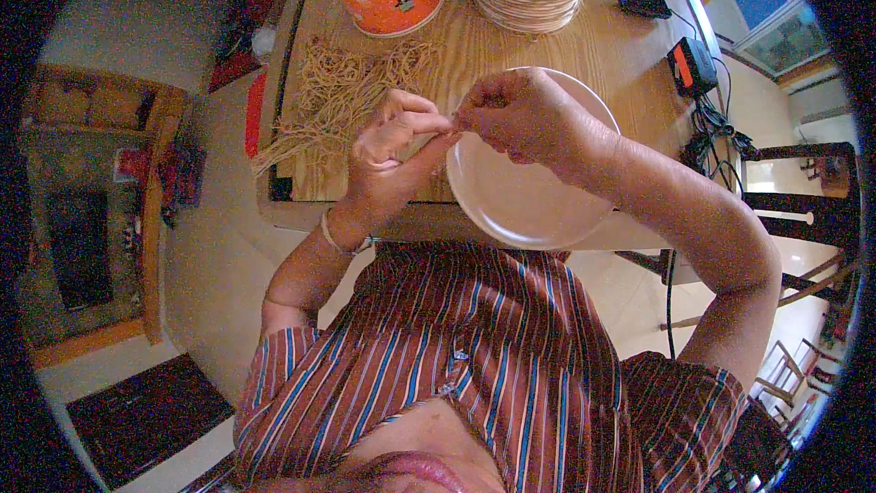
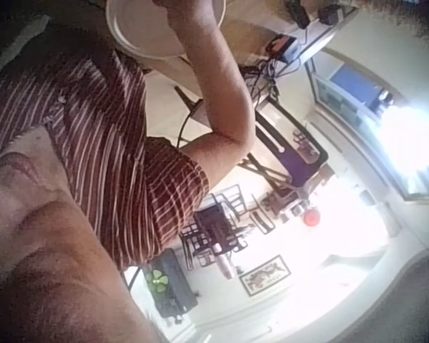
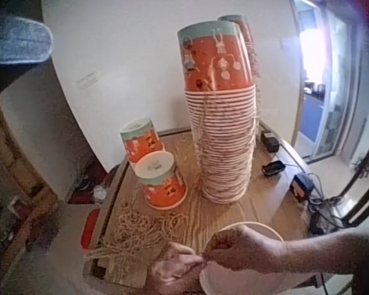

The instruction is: Manually placing thin straw fibers into paper cups for packaging or assembly.

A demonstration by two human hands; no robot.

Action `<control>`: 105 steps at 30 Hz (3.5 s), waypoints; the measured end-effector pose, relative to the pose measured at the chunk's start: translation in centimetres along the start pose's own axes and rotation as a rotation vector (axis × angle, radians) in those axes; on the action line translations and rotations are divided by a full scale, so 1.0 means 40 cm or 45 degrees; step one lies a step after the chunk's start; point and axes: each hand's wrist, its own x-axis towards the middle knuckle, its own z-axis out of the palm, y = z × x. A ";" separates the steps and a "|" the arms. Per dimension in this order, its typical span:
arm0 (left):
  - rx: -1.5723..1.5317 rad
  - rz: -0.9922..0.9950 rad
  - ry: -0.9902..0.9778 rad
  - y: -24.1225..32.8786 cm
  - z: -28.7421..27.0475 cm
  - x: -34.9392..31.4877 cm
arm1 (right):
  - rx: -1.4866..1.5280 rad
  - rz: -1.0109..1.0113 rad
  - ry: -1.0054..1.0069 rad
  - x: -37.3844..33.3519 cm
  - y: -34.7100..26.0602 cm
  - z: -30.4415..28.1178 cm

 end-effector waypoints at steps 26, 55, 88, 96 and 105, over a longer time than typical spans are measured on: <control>-0.086 -0.236 0.034 -0.006 0.007 0.026 | -0.558 -0.754 0.281 0.004 0.035 0.006; -0.302 -0.496 -0.384 -0.035 -0.054 0.099 | -1.129 -1.079 0.396 0.003 0.041 0.011; 0.174 -0.073 -0.293 -0.016 -0.036 0.090 | -0.560 -0.250 0.145 0.001 -0.020 -0.008; 0.458 0.194 -0.274 0.006 -0.025 0.082 | -0.492 -0.285 -0.073 0.045 0.010 -0.058; 0.684 0.415 -0.275 0.011 -0.033 0.090 | -0.335 -0.214 -0.261 0.059 0.004 -0.072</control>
